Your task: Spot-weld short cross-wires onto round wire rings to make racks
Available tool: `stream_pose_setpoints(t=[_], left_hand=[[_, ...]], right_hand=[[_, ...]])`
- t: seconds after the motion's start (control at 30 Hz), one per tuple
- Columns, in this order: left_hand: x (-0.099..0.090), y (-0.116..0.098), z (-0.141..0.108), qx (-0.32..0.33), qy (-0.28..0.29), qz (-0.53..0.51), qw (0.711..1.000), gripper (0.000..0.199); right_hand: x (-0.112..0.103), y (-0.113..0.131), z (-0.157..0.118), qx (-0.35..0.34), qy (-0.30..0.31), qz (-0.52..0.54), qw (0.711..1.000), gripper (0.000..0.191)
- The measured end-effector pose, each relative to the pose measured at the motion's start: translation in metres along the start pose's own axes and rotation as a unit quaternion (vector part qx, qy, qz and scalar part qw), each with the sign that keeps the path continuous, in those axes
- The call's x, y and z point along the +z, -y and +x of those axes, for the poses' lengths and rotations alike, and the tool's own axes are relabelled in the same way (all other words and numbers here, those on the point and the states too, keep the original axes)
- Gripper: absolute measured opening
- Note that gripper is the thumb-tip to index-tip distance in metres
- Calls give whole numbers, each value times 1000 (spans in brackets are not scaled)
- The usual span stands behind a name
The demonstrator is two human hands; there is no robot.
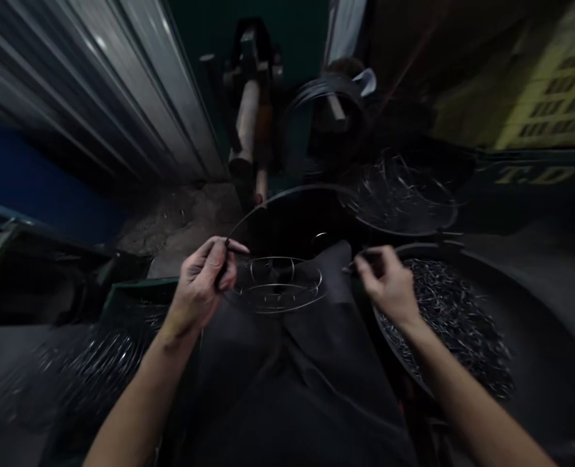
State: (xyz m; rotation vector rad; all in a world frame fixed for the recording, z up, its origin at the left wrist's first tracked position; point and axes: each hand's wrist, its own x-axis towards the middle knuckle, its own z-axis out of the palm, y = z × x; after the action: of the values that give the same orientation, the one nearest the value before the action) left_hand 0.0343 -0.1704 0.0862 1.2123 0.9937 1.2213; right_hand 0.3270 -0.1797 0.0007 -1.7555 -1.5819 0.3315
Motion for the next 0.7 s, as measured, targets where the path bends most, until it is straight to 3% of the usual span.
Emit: stream_pose_setpoints(t=[0.07, 0.17, 0.23, 0.3, 0.37, 0.47, 0.53, 0.6, 0.7], left_hand=[[-23, 4, -16, -33, 4, 94, 995, 28], [-29, 14, -26, -66, 104, 243, 962, 28], [-23, 22, -25, -25, 165, 322, 932, 27], [-20, 31, -20, 33, 179, 379, 907, 26], [-26, 39, -11, 74, 154, 412, 895, 27], [-36, 56, 9, 125, 105, 446, 880, 29], [-34, 69, 25, 155, 105, 479, 858, 29], [-24, 80, 41, 144, 150, 508, 836, 29], [-12, 85, 58, 70, 254, 505, 822, 28]], right_hand=[[20, 13, -24, -49, 81, 14, 995, 27], [31, 47, -40, -176, 95, -3, 980, 42], [34, 70, -42, -259, 144, -8, 955, 45], [39, 81, -40, -294, 194, 8, 936, 42], [46, 78, -34, -270, 177, 34, 946, 41], [57, 58, -21, -204, 83, 79, 972, 28], [63, 46, -13, -188, 48, 95, 976, 21], [68, 41, -8, -202, 38, 101, 973, 19], [74, 38, -4, -229, 29, 112, 967, 18]])
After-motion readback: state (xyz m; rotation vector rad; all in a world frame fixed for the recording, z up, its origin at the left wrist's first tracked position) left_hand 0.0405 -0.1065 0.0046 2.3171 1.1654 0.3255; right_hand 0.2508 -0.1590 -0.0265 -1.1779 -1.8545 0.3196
